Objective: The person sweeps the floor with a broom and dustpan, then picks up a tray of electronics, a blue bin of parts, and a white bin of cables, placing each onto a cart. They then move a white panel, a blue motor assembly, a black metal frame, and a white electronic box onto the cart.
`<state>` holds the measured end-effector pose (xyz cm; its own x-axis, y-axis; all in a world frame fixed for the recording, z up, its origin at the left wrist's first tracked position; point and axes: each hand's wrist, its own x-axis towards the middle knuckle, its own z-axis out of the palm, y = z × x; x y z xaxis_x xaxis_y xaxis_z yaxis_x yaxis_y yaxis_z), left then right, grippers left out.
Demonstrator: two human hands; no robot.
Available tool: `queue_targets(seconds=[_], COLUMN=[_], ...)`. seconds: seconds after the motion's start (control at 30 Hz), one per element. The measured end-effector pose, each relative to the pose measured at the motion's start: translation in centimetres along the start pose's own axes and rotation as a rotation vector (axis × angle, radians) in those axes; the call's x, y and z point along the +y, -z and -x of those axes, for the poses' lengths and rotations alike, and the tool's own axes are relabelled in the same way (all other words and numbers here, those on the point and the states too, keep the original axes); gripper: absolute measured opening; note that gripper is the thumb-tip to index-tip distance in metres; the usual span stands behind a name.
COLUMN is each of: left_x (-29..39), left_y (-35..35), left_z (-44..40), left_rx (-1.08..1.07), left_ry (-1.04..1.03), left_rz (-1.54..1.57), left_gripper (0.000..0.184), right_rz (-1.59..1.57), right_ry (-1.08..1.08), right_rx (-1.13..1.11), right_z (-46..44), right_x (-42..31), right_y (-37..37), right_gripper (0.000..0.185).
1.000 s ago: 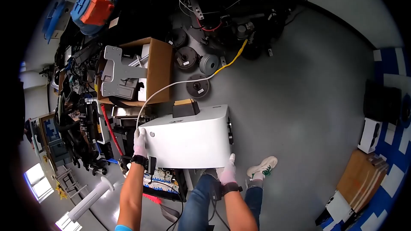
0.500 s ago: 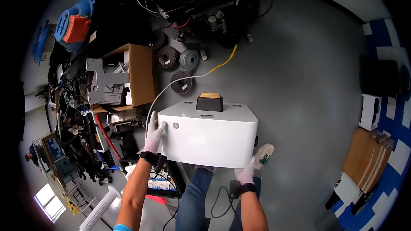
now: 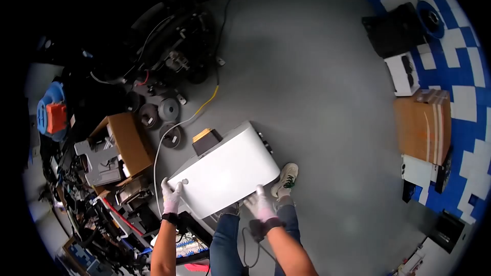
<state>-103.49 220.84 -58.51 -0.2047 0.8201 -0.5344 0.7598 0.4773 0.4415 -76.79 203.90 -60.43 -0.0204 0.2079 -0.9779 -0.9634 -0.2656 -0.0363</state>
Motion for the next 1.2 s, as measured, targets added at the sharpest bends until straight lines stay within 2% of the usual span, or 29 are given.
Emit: queue_targets(seconds=[0.03,0.07,0.1,0.13,0.17,0.2,0.23,0.3,0.33,0.4,0.43,0.5,0.53,0.57,0.63,0.7,0.77,0.83,0.87,0.9,0.93,0.97,1.03,1.13,1.2], left_x=[-0.3,-1.7,0.5,-1.2,-1.4,-1.7,0.8,0.4,0.9,2.5,2.4,3.2,4.2,1.0,-3.5,3.4,4.2,5.2,4.7,4.3,5.0,8.5,3.7,5.4,10.9], left_y=[-0.2,-0.9,0.0,-0.5,-0.6,-0.6,0.1,0.3,0.5,0.6,0.2,-0.1,-0.2,-1.6,-4.3,-4.6,-6.5,-8.5,-9.6,-10.1,-10.0,-9.4,-10.9,-10.6,-10.1], left_z=[-0.2,-0.7,-0.1,-0.9,-0.7,-1.0,0.1,-0.7,-0.5,-0.1,-0.2,1.0,2.2,1.3,0.6,5.4,8.1,10.3,11.0,11.6,12.2,13.6,11.4,10.8,11.1], left_rx=[0.004,0.018,-0.084,-0.142,-0.084,-0.106,-0.105,-0.191,-0.2,-0.21,-0.206,-0.204,-0.241,-0.162,-0.203,-0.378,-0.514,-0.498,-0.468,-0.432,-0.462,-0.452,-0.441,-0.384,-0.492], left_ry=[0.014,0.028,0.105,0.124,0.012,0.025,0.001,0.086,0.082,0.072,0.143,0.129,0.156,0.073,-0.029,0.216,0.275,0.25,0.282,0.312,0.31,0.365,0.218,-0.11,0.027], left_rz=[-0.029,-0.014,-0.059,0.01,-0.01,-0.019,-0.042,-0.058,-0.103,-0.177,-0.175,-0.179,-0.158,-0.259,-0.182,-0.18,0.015,-0.068,0.008,0.08,0.017,-0.036,-0.161,-0.256,0.021], left_gripper=[0.069,0.067,0.068,0.069,0.069,0.068,0.067,0.064,0.063,0.061,0.06,0.058,0.06,0.063,0.068,0.07,0.071,0.071,0.071,0.07,0.071,0.068,0.067,0.066,0.069], right_rz=[-0.017,0.007,-0.078,0.078,0.234,0.389,0.547,0.531,0.46,0.535,0.599,0.736,0.718,0.615,0.402,0.306,0.354,0.411,0.528,0.534,0.527,0.519,0.565,0.617,0.602], right_ry=[-0.094,-0.075,-0.124,0.027,0.158,0.278,0.39,0.297,0.228,0.272,0.244,0.181,0.247,0.238,0.21,0.223,0.348,0.461,0.408,0.387,0.347,0.317,0.368,0.415,0.446], right_rx=[0.033,0.037,-0.043,-0.001,0.047,0.099,0.156,0.245,0.281,0.31,0.326,0.359,0.396,0.414,0.449,0.461,0.351,0.274,0.298,0.247,0.22,0.192,0.17,0.104,0.041], right_z=[2.0,3.2,1.4,-0.2,-1.6,-3.1,-4.6,-6.2,-5.1,-0.1,-0.1,1.0,2.4,2.7,3.2,5.4,4.1,2.2,3.7,0.1,1.3,2.7,2.6,2.6,2.1], right_x=[1.1,2.1,4.0,5.1,6.5,7.9,9.4,10.1,9.2,5.5,4.4,2.1,0.5,-0.8,-2.6,-6.2,-8.2,-9.0,-10.6,-9.6,-10.3,-11.7,-11.7,-11.9,-11.5], right_y=[-1.9,-3.8,-3.3,-2.6,-2.2,-1.8,-1.4,-1.3,-2.5,-5.5,-5.7,-6.2,-6.8,-7.0,-7.2,-7.3,-4.9,-2.9,-3.3,-1.4,-1.7,-2.3,-2.0,-1.1,-0.3], right_gripper=[0.067,0.066,0.063,0.061,0.059,0.057,0.055,0.05,0.047,0.057,0.059,0.062,0.058,0.056,0.051,0.044,0.042,0.04,0.041,0.039,0.038,0.036,0.034,0.032,0.035])
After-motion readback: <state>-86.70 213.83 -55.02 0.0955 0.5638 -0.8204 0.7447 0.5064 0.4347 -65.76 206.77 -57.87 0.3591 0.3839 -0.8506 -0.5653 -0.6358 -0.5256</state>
